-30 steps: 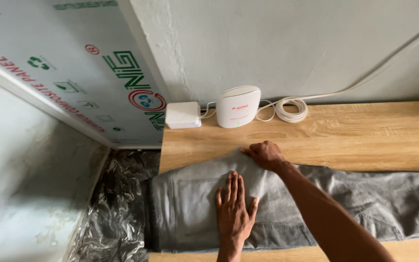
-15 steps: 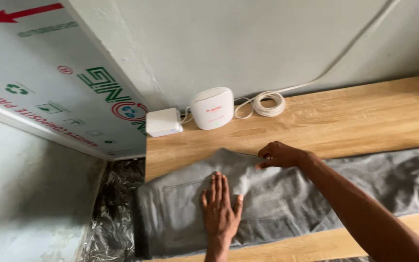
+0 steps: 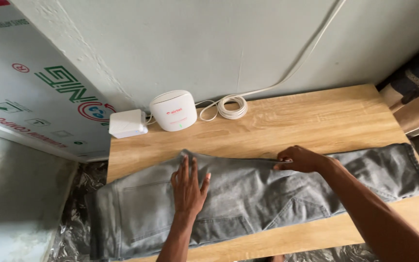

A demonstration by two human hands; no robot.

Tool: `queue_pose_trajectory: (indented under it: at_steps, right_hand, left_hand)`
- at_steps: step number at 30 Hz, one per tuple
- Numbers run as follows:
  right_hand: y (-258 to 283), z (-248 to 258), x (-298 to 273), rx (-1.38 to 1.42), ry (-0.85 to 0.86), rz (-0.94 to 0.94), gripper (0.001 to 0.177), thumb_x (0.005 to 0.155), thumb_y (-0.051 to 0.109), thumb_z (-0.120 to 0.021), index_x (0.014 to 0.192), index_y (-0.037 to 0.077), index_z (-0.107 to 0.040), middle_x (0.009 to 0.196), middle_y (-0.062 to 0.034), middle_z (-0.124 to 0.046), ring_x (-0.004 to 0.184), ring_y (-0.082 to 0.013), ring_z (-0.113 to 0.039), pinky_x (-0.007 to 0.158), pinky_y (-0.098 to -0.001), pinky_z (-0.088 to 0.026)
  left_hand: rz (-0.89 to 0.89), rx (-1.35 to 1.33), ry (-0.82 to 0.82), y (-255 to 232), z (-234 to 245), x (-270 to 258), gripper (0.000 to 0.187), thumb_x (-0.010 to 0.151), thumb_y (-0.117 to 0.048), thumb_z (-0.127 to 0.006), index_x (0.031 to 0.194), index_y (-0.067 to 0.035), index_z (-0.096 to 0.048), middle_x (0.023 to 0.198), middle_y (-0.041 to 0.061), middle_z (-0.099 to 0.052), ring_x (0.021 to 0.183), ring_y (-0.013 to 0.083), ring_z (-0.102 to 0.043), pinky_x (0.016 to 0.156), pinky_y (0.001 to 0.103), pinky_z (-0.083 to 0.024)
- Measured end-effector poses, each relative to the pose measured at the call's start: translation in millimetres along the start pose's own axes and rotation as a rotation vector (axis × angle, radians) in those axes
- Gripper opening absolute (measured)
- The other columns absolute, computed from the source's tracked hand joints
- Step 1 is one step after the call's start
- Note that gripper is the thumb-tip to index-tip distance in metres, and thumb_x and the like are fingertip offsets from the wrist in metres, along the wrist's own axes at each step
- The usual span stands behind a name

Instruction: Folding a pair of grey trousers on a wooden table.

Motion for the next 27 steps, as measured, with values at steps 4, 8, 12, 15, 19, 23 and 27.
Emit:
queue_pose_trajectory:
  at_steps: [4,8,12,15,19,23,27]
  right_hand:
    - [-33,1,-27,-0.078,0.029,-0.117,0.055,0.09,0.061,-0.061,0.091,0.008,-0.076,0.081,-0.0149,-0.075,0.077,-0.0317,-0.07,0.074,-0.0454,-0.053]
    - [-68,9,-56,-0.048,-0.056,-0.255,0.056,0.09,0.061,-0.06,0.095,0.009,-0.077,0.083,-0.014,-0.076,0.077,-0.0306,-0.071,0.074,-0.0453,-0.054]
    - [-104,15,-87,-0.168,-0.098,-0.335,0.059,0.093,0.062,-0.059,0.091,0.006,-0.078,0.081,-0.0138,-0.075,0.077,-0.03,-0.072,0.077,-0.0446,-0.055]
    - [-111,36,-108,-0.086,-0.143,-0.265,0.052,0.091,0.058,-0.06,0.1,0.01,-0.078,0.08,-0.0117,-0.076,0.077,-0.0283,-0.073,0.076,-0.045,-0.055]
    - [-178,36,-139,-0.276,-0.472,0.228,0.05,0.092,0.055,-0.063,0.103,0.008,-0.076,0.082,-0.0149,-0.075,0.085,-0.0374,-0.068,0.074,-0.0519,-0.053]
    - [-184,66,-163,-0.316,-0.314,-0.046,0.052,0.098,0.058,-0.054,0.096,0.009,-0.071,0.077,-0.01,-0.073,0.074,-0.0286,-0.071,0.075,-0.0492,-0.054]
    - [-186,82,-184,-0.215,-0.272,-0.269,0.051,0.092,0.058,-0.058,0.08,0.01,-0.069,0.067,-0.0074,-0.069,0.062,-0.0275,-0.071,0.066,-0.0466,-0.054]
  left_hand:
    - [-0.066,-0.012,-0.054,-8,-12,10,0.076,0.103,-0.058,-0.042,0.159,-0.007,-0.032,0.167,0.021,-0.024,0.153,0.0345,-0.024,0.119,0.055,-0.02]
    - [-0.01,0.128,-0.017,-7,-20,11,0.079,0.098,-0.061,-0.039,0.16,-0.014,-0.027,0.169,0.009,-0.02,0.154,0.0244,-0.02,0.121,0.054,-0.015]
    - [0.016,0.159,-0.026,-8,-24,10,0.081,0.097,-0.063,-0.039,0.161,-0.015,-0.026,0.169,0.008,-0.021,0.154,0.0238,-0.02,0.122,0.055,-0.015]
    - [-0.012,0.18,-0.041,-5,-27,10,0.081,0.097,-0.063,-0.038,0.16,-0.014,-0.026,0.169,0.008,-0.022,0.155,0.0254,-0.021,0.121,0.057,-0.017]
    - [-0.015,0.175,-0.026,-3,-30,11,0.082,0.096,-0.063,-0.039,0.161,-0.016,-0.026,0.169,0.007,-0.022,0.155,0.0257,-0.022,0.121,0.058,-0.018]
    - [0.021,0.24,0.015,4,-40,12,0.086,0.093,-0.067,-0.036,0.161,-0.017,-0.023,0.171,0.005,-0.017,0.156,0.0243,-0.018,0.121,0.058,-0.017]
    - [0.073,0.29,0.093,15,-50,14,0.088,0.092,-0.071,-0.032,0.161,-0.018,-0.019,0.171,0.004,-0.01,0.156,0.0228,-0.01,0.119,0.058,-0.015]
Point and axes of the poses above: each hand's wrist, its own x-axis towards the middle knuckle, its own z-axis out of the back of the hand, y = z × x, the point moved 2 cm from there along x, towards the middle knuckle
